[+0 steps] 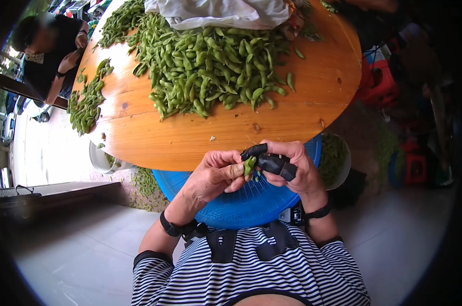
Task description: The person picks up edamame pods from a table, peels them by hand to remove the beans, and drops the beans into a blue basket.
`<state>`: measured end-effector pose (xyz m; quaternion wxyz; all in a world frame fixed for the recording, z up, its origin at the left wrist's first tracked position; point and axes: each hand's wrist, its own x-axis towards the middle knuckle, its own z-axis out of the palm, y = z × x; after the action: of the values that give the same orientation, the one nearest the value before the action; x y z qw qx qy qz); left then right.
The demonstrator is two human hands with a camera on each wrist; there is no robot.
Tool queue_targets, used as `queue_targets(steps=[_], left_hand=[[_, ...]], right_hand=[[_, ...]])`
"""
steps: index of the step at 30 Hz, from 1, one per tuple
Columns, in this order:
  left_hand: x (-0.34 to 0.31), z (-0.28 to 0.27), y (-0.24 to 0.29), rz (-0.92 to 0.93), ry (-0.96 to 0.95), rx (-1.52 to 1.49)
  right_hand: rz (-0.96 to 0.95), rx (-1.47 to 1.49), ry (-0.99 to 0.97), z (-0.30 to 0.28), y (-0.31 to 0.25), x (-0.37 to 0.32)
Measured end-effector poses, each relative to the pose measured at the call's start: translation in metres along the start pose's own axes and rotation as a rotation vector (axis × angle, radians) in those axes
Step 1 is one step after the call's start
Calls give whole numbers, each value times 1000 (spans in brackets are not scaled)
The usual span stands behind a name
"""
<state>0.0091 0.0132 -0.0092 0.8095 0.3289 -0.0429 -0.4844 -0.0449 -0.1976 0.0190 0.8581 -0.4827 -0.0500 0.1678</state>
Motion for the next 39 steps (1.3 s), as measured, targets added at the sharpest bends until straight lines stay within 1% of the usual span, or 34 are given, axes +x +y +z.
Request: queue_targets(steps=[1,2,3,4,5,6,7,8,9,10,12,13,14,15,16,17,18,19,20,22,23,25,26,28,30,32,33,34,36,38,39], left_hand=[[1,2,0,11,8,-20],[2,4,0,10,8,-20],[3,7,-1,90,53,94],[5,11,-3,170,99,208],[10,20,-7,235,156,230],[9,18,-8,236,159,230],[8,14,-11,241,224,362],[8,11,-13,244,287,494],[8,10,-13,269,315,736],[10,12,-11,268,314,736],[14,17,-7,714,306,1316],[13,17,-6,714,306,1316],[11,14,-5,543,289,1138],[9,12,-3,376,271,958],[7,9,3,376,271,958],[5,6,14,154,195,742],[4,6,21,-63,117,520],[4,12,24,-80,130,509],[5,11,22,-80,132,508],[6,8,18,-86,111,382],[7,10,17,-88,111,382],[9,15,11,-3,195,222],[9,14,9,-3,196,219],[11,7,2,71,147,69],[16,3,-7,69,163,23],[18,4,-10,66,175,-19],[18,7,-10,75,149,-71],[19,9,-10,83,122,-124],[17,14,-10,90,117,-132],[17,17,-10,68,244,36],[16,16,-10,68,245,36]], right_hand=[[-1,1,2,3,-2,0],[16,-168,121,8,-6,1],[33,-336,239,12,-7,2],[33,-335,238,14,-5,3],[-59,-506,253,16,-2,5],[-152,-675,266,18,1,6],[-247,-844,278,18,3,6],[-248,-843,278,17,4,6],[-261,-820,291,16,5,6],[-274,-798,303,16,5,6],[-275,-798,326,17,5,6],[-277,-797,347,18,5,6],[-277,-797,347,18,5,5],[-169,-656,348,16,6,2],[-62,-514,348,13,6,0],[-60,-514,347,10,6,-1],[40,-335,306,7,5,-3],[139,-155,264,6,5,-3],[140,-155,262,7,6,-2],[-296,-928,299,13,9,3],[-296,-927,300,18,10,4],[-459,-1271,381,30,14,2],[-457,-1271,380,33,18,1],[-516,-1372,374,35,24,-2],[-514,-1396,345,34,24,-2],[-563,-1403,370,31,23,0],[-499,-1349,408,29,22,1],[-500,-1350,411,29,22,1],[-492,-1330,414,29,22,0],[-493,-1308,414,30,23,0],[-495,-1287,415,30,23,0]])
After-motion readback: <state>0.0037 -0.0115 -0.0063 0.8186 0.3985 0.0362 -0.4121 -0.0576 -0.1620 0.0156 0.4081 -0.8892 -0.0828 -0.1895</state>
